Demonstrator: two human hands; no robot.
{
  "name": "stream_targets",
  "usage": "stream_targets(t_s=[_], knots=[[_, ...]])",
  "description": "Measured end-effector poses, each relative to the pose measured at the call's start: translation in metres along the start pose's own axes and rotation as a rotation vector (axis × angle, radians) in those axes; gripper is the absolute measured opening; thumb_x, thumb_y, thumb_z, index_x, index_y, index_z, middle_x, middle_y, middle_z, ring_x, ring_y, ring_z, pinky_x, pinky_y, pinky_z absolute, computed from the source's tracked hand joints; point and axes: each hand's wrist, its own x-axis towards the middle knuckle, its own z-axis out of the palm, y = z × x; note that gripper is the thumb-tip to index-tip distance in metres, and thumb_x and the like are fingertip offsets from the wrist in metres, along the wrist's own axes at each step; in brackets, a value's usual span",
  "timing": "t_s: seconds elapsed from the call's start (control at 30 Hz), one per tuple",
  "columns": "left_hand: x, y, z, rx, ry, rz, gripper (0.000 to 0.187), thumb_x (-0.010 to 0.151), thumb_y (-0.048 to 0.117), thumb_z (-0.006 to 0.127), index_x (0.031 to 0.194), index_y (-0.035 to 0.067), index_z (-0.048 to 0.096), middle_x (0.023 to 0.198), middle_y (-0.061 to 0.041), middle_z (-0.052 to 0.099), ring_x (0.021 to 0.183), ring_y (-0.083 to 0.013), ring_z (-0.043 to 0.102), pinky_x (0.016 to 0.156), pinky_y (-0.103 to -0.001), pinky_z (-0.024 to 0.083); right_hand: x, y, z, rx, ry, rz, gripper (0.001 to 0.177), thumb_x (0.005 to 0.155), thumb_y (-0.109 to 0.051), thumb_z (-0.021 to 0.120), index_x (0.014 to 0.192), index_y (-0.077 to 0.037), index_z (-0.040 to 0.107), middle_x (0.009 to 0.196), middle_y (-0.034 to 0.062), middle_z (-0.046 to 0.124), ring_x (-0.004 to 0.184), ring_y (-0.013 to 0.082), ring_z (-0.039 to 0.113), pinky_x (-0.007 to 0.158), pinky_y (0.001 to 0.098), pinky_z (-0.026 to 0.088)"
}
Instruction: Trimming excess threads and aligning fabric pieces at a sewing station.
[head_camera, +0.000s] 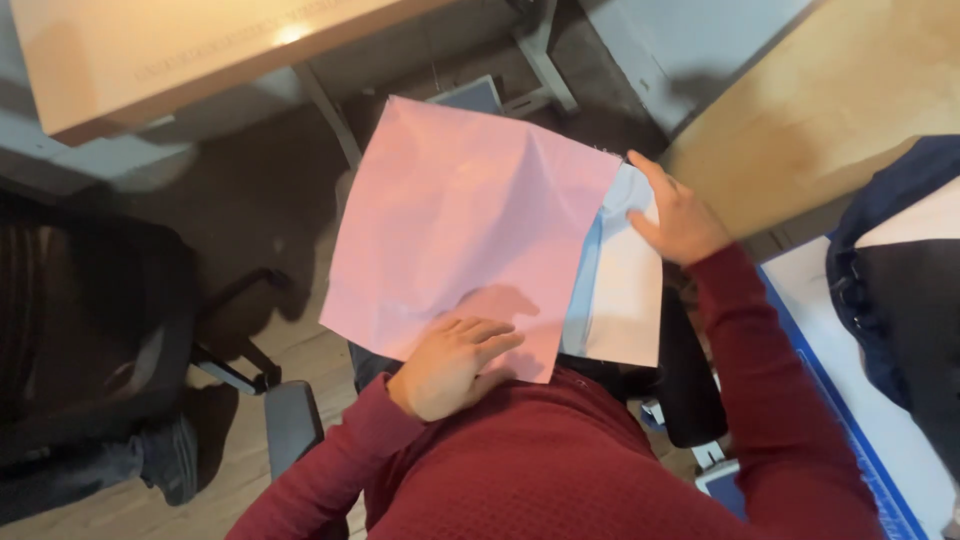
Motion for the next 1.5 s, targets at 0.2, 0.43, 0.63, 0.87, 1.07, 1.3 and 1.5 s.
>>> stream_targets(t_s=[0.2, 0.43, 0.63, 0.87, 1.07, 1.3, 1.5], knots=[[-0.01, -0.018, 0.034, -0.053, -0.061, -0.023, 0.044, 0.08, 0.021, 0.071, 0.124, 0.012, 0.072, 0.113, -0.016, 0.072, 0.105, -0.0357, 0.069, 0.088, -0.044, 0.053, -0.011, 0.032, -0.02, 0.085, -0.084, 0.345, 0.05, 0.103, -0.002, 0.05, 0.145, -0.025, 0.063, 0.131, 0.0052, 0.073, 0.096, 0.02, 0.077, 0.079, 0.039, 0.06], [-0.024, -0.001, 0.003, 0.029, 0.01, -0.116, 0.02, 0.092, 0.014, 0.064, 0.108, 0.019, 0.077, 0.101, -0.005, 0.08, 0.089, -0.0267, 0.075, 0.079, -0.037, 0.057, -0.01, 0.005, -0.02, -0.08, -0.139, -0.106, 0.042, 0.079, -0.006, 0.073, 0.118, -0.022, 0.075, 0.155, 0.0123, 0.051, 0.141, 0.0342, 0.053, 0.109, 0.0462, 0.048], [-0.029, -0.003, -0.074, 0.12, 0.965, -0.317, 0.007, 0.107, 0.002, 0.059, 0.112, 0.002, 0.064, 0.095, -0.008, 0.074, 0.078, -0.0123, 0.068, 0.069, -0.026, 0.053, 0.031, -0.026, -0.041, 0.176, -0.089, -0.194, 0.015, 0.075, -0.021, 0.089, 0.083, -0.016, 0.077, 0.16, 0.0111, 0.046, 0.156, 0.0383, 0.031, 0.125, 0.0528, 0.031], [0.018, -0.048, -0.179, 0.009, 1.019, 0.053, 0.012, 0.124, 0.01, 0.058, 0.123, -0.001, 0.06, 0.101, -0.004, 0.068, 0.088, -0.0082, 0.06, 0.082, -0.021, 0.051, 0.111, -0.062, -0.119, 0.464, -0.089, -0.453, 0.017, 0.079, -0.023, 0.088, 0.087, -0.018, 0.074, 0.168, 0.011, 0.038, 0.161, 0.0304, 0.023, 0.134, 0.0491, 0.02], [0.025, -0.079, -0.241, 0.275, 0.8, 0.017, 0.01, 0.114, 0.01, 0.066, 0.118, 0.002, 0.067, 0.106, -0.007, 0.072, 0.091, -0.0158, 0.067, 0.083, -0.029, 0.055, 0.137, -0.104, -0.095, 0.592, -0.448, -0.301, 0.012, 0.08, -0.021, 0.082, 0.087, -0.011, 0.078, 0.139, 0.0187, 0.064, 0.126, 0.0263, 0.058, 0.104, 0.0406, 0.047], [0.025, 0.038, -0.158, 0.585, 1.087, 0.056, 0.017, 0.099, 0.01, 0.081, 0.108, 0.007, 0.067, 0.106, -0.008, 0.067, 0.097, -0.0254, 0.064, 0.089, -0.037, 0.051, 0.178, -0.09, -0.003, 0.861, -0.212, 0.231, 0.02, 0.096, -0.018, 0.078, 0.089, 0.0, 0.074, 0.085, 0.0088, 0.075, 0.069, 0.0088, 0.066, 0.063, 0.0247, 0.053], [0.057, 0.049, -0.066, 0.377, 0.786, 0.019, 0.016, 0.09, 0.02, 0.086, 0.09, 0.011, 0.073, 0.084, -0.002, 0.069, 0.074, -0.0211, 0.067, 0.067, -0.034, 0.052, 0.204, -0.097, 0.011, 1.305, -0.19, 0.421, 0.019, 0.1, -0.016, 0.072, 0.085, -0.005, 0.067, 0.085, 0.0027, 0.071, 0.073, 0.0068, 0.065, 0.065, 0.025, 0.055]])
